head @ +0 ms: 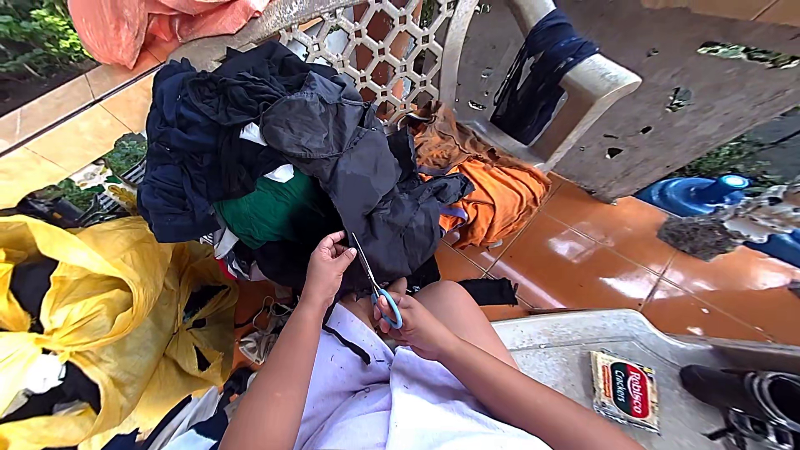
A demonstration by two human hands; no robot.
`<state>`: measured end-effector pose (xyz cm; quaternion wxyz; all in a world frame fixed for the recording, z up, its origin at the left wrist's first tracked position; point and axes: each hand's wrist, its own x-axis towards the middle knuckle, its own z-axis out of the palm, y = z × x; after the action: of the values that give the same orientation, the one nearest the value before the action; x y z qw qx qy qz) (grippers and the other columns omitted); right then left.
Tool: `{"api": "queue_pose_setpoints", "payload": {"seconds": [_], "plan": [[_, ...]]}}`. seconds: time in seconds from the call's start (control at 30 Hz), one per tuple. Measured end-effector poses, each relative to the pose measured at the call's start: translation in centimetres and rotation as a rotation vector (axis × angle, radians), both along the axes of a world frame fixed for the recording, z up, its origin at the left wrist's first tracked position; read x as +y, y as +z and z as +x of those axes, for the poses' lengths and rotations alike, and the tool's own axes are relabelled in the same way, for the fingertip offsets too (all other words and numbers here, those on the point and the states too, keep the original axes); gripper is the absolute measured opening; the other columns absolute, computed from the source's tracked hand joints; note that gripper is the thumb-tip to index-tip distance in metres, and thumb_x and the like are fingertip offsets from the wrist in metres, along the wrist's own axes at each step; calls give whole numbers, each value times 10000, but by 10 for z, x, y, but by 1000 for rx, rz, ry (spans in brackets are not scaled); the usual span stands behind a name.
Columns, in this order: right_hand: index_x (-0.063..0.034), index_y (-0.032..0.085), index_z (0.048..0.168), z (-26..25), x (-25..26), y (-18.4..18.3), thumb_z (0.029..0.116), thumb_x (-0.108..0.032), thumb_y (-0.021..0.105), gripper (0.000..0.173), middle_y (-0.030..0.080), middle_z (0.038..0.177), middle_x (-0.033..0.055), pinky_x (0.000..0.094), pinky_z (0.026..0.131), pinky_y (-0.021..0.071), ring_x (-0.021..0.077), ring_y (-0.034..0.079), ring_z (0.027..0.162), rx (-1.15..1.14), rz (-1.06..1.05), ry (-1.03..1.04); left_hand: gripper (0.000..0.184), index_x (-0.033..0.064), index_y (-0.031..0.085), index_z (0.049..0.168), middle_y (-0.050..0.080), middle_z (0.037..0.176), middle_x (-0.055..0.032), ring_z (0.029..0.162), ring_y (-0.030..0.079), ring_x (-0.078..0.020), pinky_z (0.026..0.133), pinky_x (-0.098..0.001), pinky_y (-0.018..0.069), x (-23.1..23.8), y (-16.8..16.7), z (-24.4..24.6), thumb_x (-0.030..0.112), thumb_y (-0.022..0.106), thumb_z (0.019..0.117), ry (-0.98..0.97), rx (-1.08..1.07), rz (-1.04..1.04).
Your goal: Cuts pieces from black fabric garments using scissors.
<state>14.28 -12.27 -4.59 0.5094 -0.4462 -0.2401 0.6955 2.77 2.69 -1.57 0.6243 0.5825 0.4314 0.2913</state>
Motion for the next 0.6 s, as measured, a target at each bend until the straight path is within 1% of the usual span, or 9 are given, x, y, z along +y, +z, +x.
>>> {"api": "queue_pose_setpoints", "payload": {"seconds": [0.03,0.1,0.17,0.27,0.37,0.5,0.6], "plan": [[-101,572,925,0,0,-1,1068,-210,448,219,549,630,-74,121,402,299,-35,361,418,14,4,2,433,-50,502,1363,648,894,-44,732,594,-52,684,-194,490,0,1,-1,-35,618,947,-17,-18,-14],[-103,570,927,0,3,-3,1072,-229,425,241,548,627,-74,117,397,298,-39,359,412,42,14,5,564,-33,405,1479,659,972,-67,770,604,-61,713,-202,497,1,1,-2,-38,599,949,-63,-60,-60],[-109,567,927,1,6,-3,1077,-247,401,263,544,629,-78,114,400,300,-42,362,417,55,22,8,654,-14,320,1544,660,1055,-91,813,617,-76,749,-218,507,1,-3,-4,-35,591,949,-102,-106,-99],[-115,563,930,2,11,-4,1077,-259,399,263,537,629,-82,110,400,300,-46,364,420,61,35,14,677,-3,282,1563,644,1103,-97,837,614,-76,761,-219,507,1,-5,-5,-31,574,953,-114,-149,-128],[-120,563,916,0,12,-6,1061,-257,433,238,542,638,-78,117,409,296,-42,362,428,60,58,0,669,-7,284,1562,642,1140,-99,850,616,-77,763,-217,506,1,-5,-5,-34,566,956,-106,-168,-142],[-124,581,891,-1,12,-8,1029,-210,494,185,567,647,-78,119,414,315,-38,397,442,64,81,-36,645,-19,298,1548,634,1164,-93,856,615,-70,758,-207,505,-1,-4,-5,-34,553,956,-93,-189,-154],[-128,591,880,0,13,-7,1031,-210,497,196,569,633,-80,120,410,321,-37,401,433,78,80,-29,647,-11,291,1550,632,1196,-91,874,619,-67,760,-208,508,-2,-4,-7,-37,548,956,-104,-197,-163]]}}
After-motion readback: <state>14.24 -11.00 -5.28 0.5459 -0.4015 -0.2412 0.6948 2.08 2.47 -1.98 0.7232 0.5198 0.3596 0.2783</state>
